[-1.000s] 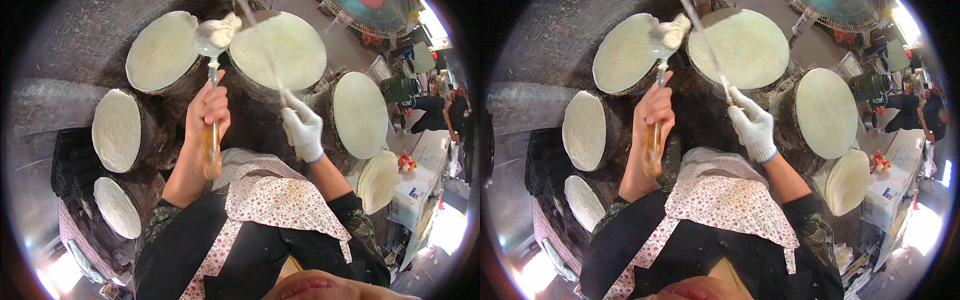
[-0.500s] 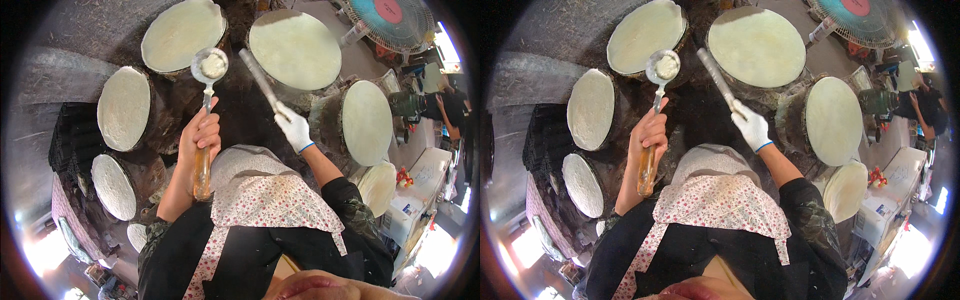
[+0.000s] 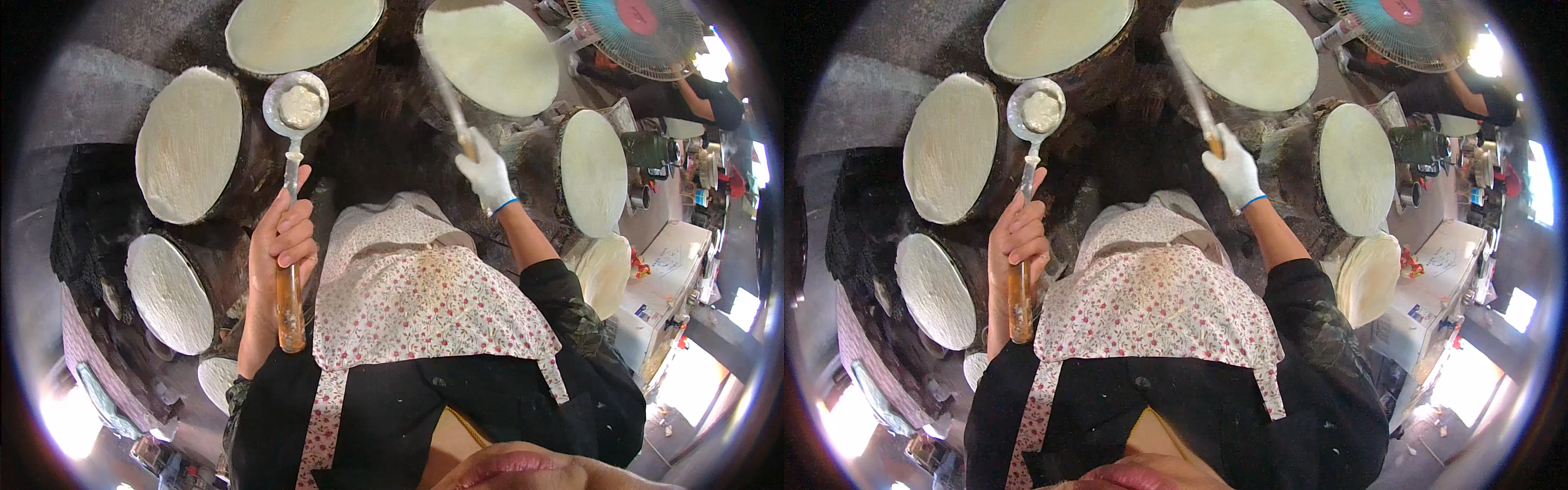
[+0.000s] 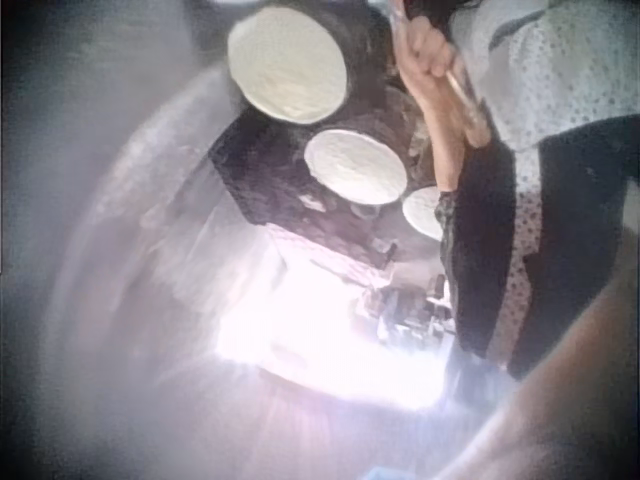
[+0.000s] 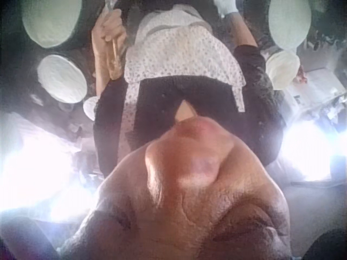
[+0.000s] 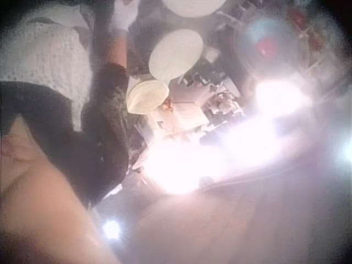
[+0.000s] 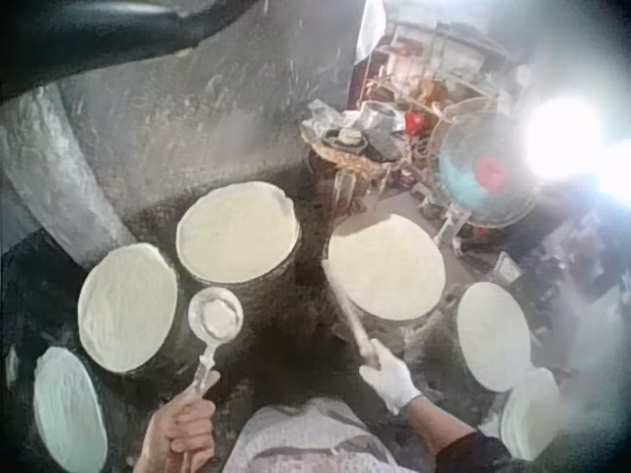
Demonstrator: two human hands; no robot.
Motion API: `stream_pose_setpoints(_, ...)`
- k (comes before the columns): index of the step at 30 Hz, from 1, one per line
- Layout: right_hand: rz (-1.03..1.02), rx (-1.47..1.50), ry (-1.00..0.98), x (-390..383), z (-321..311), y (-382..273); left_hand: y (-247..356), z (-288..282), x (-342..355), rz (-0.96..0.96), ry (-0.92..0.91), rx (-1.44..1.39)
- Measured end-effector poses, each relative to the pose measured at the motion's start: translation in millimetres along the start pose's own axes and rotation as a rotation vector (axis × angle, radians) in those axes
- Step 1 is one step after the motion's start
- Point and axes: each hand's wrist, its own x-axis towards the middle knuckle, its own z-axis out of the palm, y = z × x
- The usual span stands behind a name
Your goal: The person ladles batter onto several hot griddles and spreads it into thin circular crepes using a wooden spreader. They flip and remove cooked crepes, stacking them nearby while continuing to cook new ones.
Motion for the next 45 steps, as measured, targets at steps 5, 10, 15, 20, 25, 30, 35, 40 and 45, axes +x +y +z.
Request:
stream_pose_setpoints(5, -0.233, -0.392, -0.259, 41.7, 25.7, -11.2, 10.0, -1.8, -19.8, 0.034, 0.068, -0.064)
stream_pose_setpoints(10, -0.476, -0.674, -0.16, 124.8, 17.9, 6.0, 5.3, 1.8, -26.1, 0.127, 0.105, -0.119)
stream_pose_setpoints(15, -0.624, -0.452, -0.108, 154.2, 6.4, 17.9, -2.2, 14.7, -25.1, 0.239, 0.093, -0.198)
stream_pose_setpoints(20, -0.327, -0.021, -0.38, 136.9, -7.9, -14.0, -2.4, 23.0, -13.4, 0.291, 0.054, -0.24)
stream_pose_setpoints(25, 0.148, 0.376, -0.482, 152.1, 3.6, -93.2, -9.2, 19.5, -1.3, 0.333, 0.023, -0.31)
stream_pose_setpoints(30, 0.138, 0.546, -0.596, 203.8, 80.1, -180.8, -26.8, 15.7, -11.8, 0.471, 0.089, -0.373)
stream_pose_setpoints(35, -0.138, 0.645, -0.78, 260.3, 199.2, -273.0, -41.9, 1.5, -41.3, 0.591, 0.145, -0.425)
stream_pose_setpoints(40, -0.619, 0.014, -0.469, 348.4, 338.6, -377.6, -53.7, -21.4, -71.9, 0.698, 0.224, -0.507)
stream_pose_setpoints(45, -0.615, -0.326, -0.389, 351.6, 408.4, -422.6, -60.4, -42.1, -94.8, 0.83, 0.156, -0.581)
